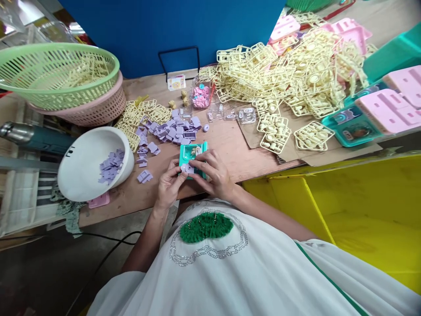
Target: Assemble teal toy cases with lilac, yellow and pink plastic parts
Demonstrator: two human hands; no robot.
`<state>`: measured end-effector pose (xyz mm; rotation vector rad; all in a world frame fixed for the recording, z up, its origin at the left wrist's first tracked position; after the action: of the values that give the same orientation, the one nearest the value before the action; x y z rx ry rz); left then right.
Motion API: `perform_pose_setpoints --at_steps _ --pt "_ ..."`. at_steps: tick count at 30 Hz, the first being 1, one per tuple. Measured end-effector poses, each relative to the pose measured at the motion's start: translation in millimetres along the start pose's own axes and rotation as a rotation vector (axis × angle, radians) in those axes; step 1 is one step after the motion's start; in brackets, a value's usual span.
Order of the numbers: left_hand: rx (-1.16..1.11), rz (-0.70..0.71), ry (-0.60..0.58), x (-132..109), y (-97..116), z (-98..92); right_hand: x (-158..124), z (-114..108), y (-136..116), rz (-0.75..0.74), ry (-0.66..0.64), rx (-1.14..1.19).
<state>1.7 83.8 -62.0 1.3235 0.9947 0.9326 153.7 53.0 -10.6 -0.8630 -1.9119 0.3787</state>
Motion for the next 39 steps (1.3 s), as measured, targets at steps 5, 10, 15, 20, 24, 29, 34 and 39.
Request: perform_pose_setpoints --at_steps 5,10,15,20,24,29,34,39 --pt "-0.120 -0.095 -0.008 4 -11 -15.0 -1 -1 4 -0.007 -0.017 0.049" --pt "0.132 -0.096 -0.248 24 10 -20.9 2 -2 4 -0.017 -0.066 0.071" --pt "0.310 -0.051 -0.353 34 33 -15.9 4 -4 2 -0.034 -0.084 0.092" --pt "0.304 0.012 -0.190 22 29 -16.1 2 -3 4 -0.020 -0.057 0.099" --pt "0.278 0.028 -0.118 16 25 -21.1 2 -1 5 -0.021 -0.080 0.116" --pt "0.352 0.035 -0.265 22 31 -14.5 4 -4 3 -0.033 -0.084 0.095" --pt "0.366 0.143 -0.075 18 36 -22.3 4 -3 5 -0.023 -0.069 0.090" --pt "0.240 -0.011 -0.182 17 18 -19.4 4 -4 5 -0.031 -0.074 0.083"
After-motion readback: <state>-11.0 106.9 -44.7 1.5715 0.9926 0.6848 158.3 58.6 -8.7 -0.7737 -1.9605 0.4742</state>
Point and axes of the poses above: each hand's wrist, its own x-axis towards the middle knuckle, its own z-axis out of the palm, y = z × x, the point moved 9 cm from there along x, towards the middle knuckle, and after that the axes turned 6 degrees about -y, right-handed, at the moved point
